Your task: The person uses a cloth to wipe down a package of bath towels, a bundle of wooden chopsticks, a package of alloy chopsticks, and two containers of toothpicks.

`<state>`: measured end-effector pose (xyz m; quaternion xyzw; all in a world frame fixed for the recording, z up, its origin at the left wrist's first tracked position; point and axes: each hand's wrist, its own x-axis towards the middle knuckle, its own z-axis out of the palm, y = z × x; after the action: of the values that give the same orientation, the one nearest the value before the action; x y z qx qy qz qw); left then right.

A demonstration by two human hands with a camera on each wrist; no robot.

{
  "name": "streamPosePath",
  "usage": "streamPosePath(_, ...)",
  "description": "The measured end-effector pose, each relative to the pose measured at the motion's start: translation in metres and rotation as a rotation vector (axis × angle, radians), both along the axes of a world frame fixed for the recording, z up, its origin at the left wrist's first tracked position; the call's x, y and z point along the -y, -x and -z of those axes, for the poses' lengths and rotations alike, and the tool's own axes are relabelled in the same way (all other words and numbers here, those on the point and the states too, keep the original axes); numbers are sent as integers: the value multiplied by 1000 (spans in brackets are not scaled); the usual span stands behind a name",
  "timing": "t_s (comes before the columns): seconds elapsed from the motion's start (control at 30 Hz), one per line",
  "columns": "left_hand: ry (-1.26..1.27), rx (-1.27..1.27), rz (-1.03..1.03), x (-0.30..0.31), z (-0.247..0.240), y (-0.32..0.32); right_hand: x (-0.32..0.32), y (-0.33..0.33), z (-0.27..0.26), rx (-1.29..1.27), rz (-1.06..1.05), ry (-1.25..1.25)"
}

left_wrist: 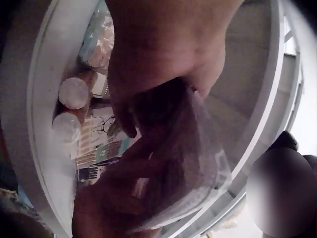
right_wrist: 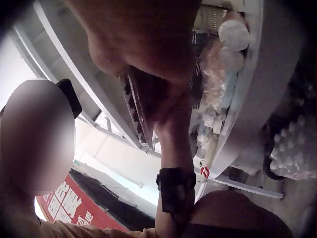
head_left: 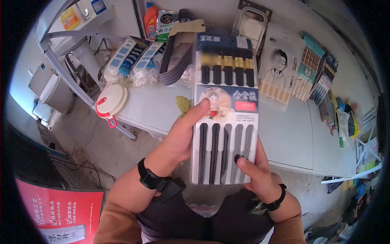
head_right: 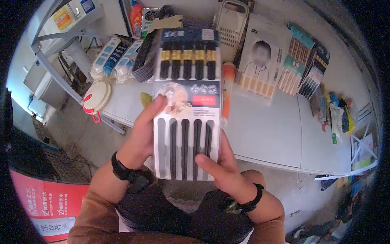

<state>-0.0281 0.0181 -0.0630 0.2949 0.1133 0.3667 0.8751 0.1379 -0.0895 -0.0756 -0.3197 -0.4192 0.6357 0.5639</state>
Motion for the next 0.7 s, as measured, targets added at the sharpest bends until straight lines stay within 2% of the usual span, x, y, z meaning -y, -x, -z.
streamPosePath(0.23, -54, -219, -72, -3, 0, -8, -1, -7, 3, -108, 78, 66)
streamPosePath(0.4, -202, -262, -398, -2, -5, -17, 3, -14, 11, 51, 142, -20)
streamPosePath(0.47, -234, -222, -406, -3, -5, -17, 4, -16, 11, 139, 91, -126)
streamPosePath(0.5, -160, -164, -286, -3, -4, -15, 5, -19, 11, 192, 61, -144)
streamPosePath(0.57, -16, -65, -82, -4, 2, -6, 7, -20, 8, 132, 26, -107)
streamPosePath(0.67, -31, 179, 149, -2, 10, -3, 8, -23, 4, 97, -27, -107)
streamPosePath(0.7, -37, 153, 142, 0, 13, -2, 7, -23, 2, 18, -29, -29)
